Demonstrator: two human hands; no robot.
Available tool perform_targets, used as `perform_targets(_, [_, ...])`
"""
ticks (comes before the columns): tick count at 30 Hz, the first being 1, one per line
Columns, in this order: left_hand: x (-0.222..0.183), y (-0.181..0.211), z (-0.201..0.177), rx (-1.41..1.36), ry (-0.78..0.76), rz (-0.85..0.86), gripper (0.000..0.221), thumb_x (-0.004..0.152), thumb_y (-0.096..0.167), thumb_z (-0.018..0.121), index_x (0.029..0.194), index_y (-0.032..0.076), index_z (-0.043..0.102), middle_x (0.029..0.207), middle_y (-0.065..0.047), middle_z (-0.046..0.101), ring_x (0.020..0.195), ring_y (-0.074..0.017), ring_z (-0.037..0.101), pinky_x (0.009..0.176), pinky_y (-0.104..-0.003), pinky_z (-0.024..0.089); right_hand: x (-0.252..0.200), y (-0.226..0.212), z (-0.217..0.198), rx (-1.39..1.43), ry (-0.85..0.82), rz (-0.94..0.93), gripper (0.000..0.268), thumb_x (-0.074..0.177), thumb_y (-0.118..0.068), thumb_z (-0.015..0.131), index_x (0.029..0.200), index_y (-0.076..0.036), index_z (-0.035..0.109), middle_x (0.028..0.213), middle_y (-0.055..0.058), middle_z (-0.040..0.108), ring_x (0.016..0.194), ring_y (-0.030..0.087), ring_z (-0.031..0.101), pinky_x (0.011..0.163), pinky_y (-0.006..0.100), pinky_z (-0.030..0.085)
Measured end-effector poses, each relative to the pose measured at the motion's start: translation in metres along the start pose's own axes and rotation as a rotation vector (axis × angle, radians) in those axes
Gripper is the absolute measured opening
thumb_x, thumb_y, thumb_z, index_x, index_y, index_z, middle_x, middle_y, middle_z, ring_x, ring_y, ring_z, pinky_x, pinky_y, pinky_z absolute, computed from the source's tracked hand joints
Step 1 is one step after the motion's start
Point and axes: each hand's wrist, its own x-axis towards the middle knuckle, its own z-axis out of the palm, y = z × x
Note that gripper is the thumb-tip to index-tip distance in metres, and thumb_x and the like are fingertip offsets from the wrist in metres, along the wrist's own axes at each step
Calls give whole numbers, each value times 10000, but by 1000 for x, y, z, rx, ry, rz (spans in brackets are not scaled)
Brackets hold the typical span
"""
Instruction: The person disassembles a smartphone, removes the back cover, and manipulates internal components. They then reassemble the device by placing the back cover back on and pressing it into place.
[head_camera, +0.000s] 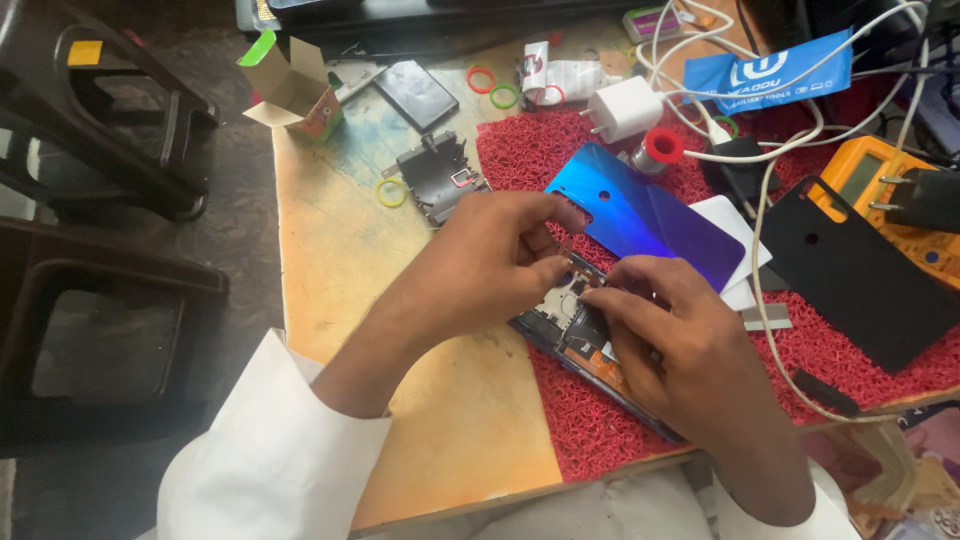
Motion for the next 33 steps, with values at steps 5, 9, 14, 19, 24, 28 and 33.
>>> perform_targets(5, [-16, 10, 8, -111, 73, -173, 197, 846, 44, 711, 1038, 4, 691, 747, -43, 710, 647, -94, 687, 589, -280, 574, 0, 0, -1, 46, 35, 58, 231, 850, 15, 715, 1066, -62, 738, 1114, 130, 670, 935, 266, 713, 722, 356, 593])
perform_targets(9, [-31, 23, 16, -228, 160, -267, 179, 852, 4, 689, 1022, -25, 641, 789, -55, 701, 661, -110, 729, 581, -262, 602, -1, 2, -3, 63, 36, 83, 223, 852, 11, 715, 1063, -59, 734, 1107, 124, 673, 938, 266, 711, 728, 353, 592])
perform_targets(14, [-37, 31, 22, -379, 245, -358, 171, 862, -22, 648, 1032, -22, 636, 824, -57, 693, 668, -125, 761, 574, -262, 614, -1, -1, -3, 28, 37, 33, 232, 839, 10, 714, 1058, -59, 740, 1089, 120, 675, 965, 288, 694, 790, 399, 566])
perform_targets(19, [-44, 26, 38, -469, 317, -369, 156, 870, -9, 644, 1025, -21, 637, 849, -63, 688, 632, -145, 744, 548, -292, 610, 0, 0, -3, 9, 22, 5, 259, 833, 12, 717, 1084, -51, 735, 1110, 127, 665, 980, 296, 682, 805, 410, 564])
perform_targets(24, [-54, 22, 54, 18, 465, -43, 118, 861, 0, 696, 976, -23, 676, 822, -120, 721, 649, -154, 731, 593, -301, 583, -3, 2, -3, -7, -7, -20, 372, 762, 50, 702, 1119, -53, 733, 1195, 153, 645, 1025, 307, 672, 839, 411, 568])
perform_targets(28, [-52, 25, 55, -62, 485, -185, 130, 849, 25, 690, 977, 3, 690, 768, -109, 737, 567, -180, 708, 540, -316, 551, -6, 4, -3, 22, -2, -4, 387, 769, 62, 699, 1134, -59, 733, 1257, 167, 631, 1047, 299, 676, 854, 404, 571])
perform_targets(33, [-53, 25, 57, 19, 549, -95, 136, 865, 34, 696, 999, 10, 697, 837, -122, 715, 669, -224, 717, 599, -342, 558, -5, 3, -2, 9, -13, -7, 398, 751, 74, 697, 1129, -46, 733, 1266, 164, 632, 1013, 292, 669, 840, 409, 567])
